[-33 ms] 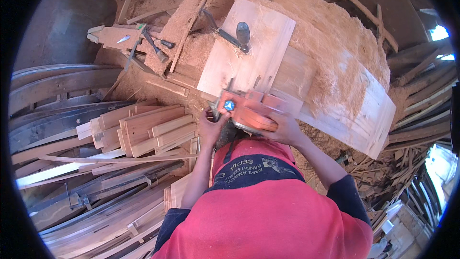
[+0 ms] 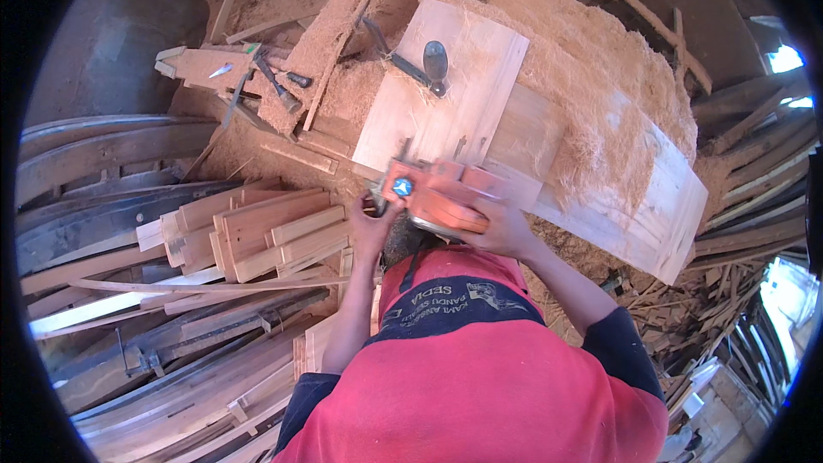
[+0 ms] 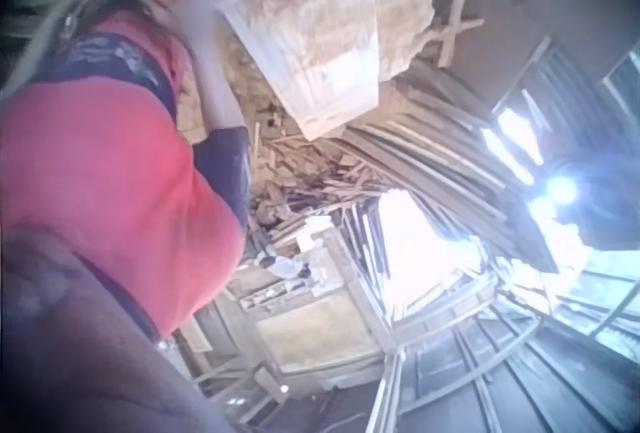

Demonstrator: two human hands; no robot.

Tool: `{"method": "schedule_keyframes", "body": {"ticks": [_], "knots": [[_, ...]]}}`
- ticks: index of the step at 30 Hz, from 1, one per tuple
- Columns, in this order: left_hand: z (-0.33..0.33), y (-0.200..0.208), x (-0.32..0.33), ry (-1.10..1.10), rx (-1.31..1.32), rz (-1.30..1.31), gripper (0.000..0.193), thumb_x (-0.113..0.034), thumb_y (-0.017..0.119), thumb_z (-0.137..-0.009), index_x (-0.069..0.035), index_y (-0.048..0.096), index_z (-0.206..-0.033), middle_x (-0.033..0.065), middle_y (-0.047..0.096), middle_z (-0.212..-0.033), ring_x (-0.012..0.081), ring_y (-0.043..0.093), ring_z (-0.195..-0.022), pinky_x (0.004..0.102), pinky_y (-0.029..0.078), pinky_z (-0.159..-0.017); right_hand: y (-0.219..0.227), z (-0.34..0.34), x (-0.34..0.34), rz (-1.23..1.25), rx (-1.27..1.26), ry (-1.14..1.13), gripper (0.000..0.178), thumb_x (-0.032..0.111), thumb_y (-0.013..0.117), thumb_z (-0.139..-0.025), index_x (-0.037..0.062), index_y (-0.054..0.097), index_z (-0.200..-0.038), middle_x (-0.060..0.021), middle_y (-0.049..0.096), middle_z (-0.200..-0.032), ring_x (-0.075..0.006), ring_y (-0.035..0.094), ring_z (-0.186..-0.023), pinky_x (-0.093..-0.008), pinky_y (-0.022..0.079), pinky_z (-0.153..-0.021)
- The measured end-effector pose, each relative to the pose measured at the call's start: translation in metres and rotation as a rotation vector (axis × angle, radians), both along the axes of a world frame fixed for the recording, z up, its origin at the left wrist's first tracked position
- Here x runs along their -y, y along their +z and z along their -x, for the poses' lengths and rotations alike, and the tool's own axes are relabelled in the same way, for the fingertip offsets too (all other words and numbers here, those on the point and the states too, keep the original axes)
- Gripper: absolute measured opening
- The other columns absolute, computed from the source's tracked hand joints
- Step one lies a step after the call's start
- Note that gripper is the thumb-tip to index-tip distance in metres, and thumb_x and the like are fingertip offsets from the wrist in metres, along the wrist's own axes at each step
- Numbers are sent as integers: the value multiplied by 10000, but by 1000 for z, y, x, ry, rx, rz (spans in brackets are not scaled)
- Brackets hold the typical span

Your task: The person sands the surface and edges of a wooden board using an electric sander, then uses a hammer to secure a wood piece to a larger assembly, and subsequently checks the fit of the sanded board.

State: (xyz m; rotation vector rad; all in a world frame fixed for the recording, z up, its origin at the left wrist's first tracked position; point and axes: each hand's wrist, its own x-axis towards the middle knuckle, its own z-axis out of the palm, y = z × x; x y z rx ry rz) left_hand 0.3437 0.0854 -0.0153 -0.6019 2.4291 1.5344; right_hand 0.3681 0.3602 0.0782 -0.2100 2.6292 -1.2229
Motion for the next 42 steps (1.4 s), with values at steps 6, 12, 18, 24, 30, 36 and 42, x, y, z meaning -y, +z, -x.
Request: {"method": "schedule_keyframes", "body": {"ticks": [6, 12, 18, 24, 30, 36, 42], "knots": [[58, 15, 71, 37, 25, -34, 716, -355, 866, -786, 60, 593, -1303, 78, 688, -1054, 134, 609, -915, 281, 498, -834, -2, 67, 77, -7, 59, 78, 420, 385, 774, -755, 42, 627, -947, -189, 687, -941, -386, 671, -887, -493, 532, -775], [103, -5, 143, 165, -84, -66, 660, -349, 763, -902, 66, 539, -1363, 70, 676, -1141, 130, 606, -971, 280, 491, -843, -10, 125, 144, 27, 58, 145, 415, 393, 730, -776, 20, 641, -933, -230, 689, -917, -404, 682, -861, -505, 540, -800], [72, -2, 106, 30, 28, -63, 641, -336, 832, -831, 47, 593, -1286, 73, 689, -1044, 145, 628, -909, 283, 504, -811, -5, 84, 95, 32, 133, 129, 443, 406, 737, -784, 36, 638, -1007, -210, 685, -1021, -391, 655, -981, -495, 515, -868], [-7, -2, -13, -131, 75, 48, 819, -416, 919, -682, 74, 555, -1228, 150, 672, -1014, 206, 634, -883, 340, 524, -784, -2, -17, -29, -41, 32, 32, 556, 375, 786, -771, 126, 625, -1241, -172, 697, -1013, -376, 671, -947, -450, 536, -846], [-13, 14, -26, -108, 85, 21, 818, -449, 915, -682, 56, 559, -1219, 142, 664, -1024, 212, 630, -906, 348, 525, -787, -1, -18, -31, 30, 9, 24, 460, 350, 803, -750, 95, 641, -1096, -169, 694, -963, -366, 681, -898, -452, 532, -802], [26, -10, 47, -14, 22, 77, 765, -382, 900, -731, 73, 588, -1260, 123, 690, -1046, 174, 638, -928, 313, 522, -810, 10, 37, 37, -8, 131, 34, 390, 356, 796, -744, 66, 651, -961, -179, 691, -921, -378, 679, -876, -477, 530, -773], [86, 8, 113, 92, -32, 62, 747, -388, 890, -752, 104, 603, -1236, 104, 699, -1041, 147, 632, -914, 289, 510, -814, -19, 100, 115, 101, -20, 107, 398, 367, 768, -756, 31, 623, -913, -203, 693, -920, -405, 668, -882, -490, 530, -778]]}}
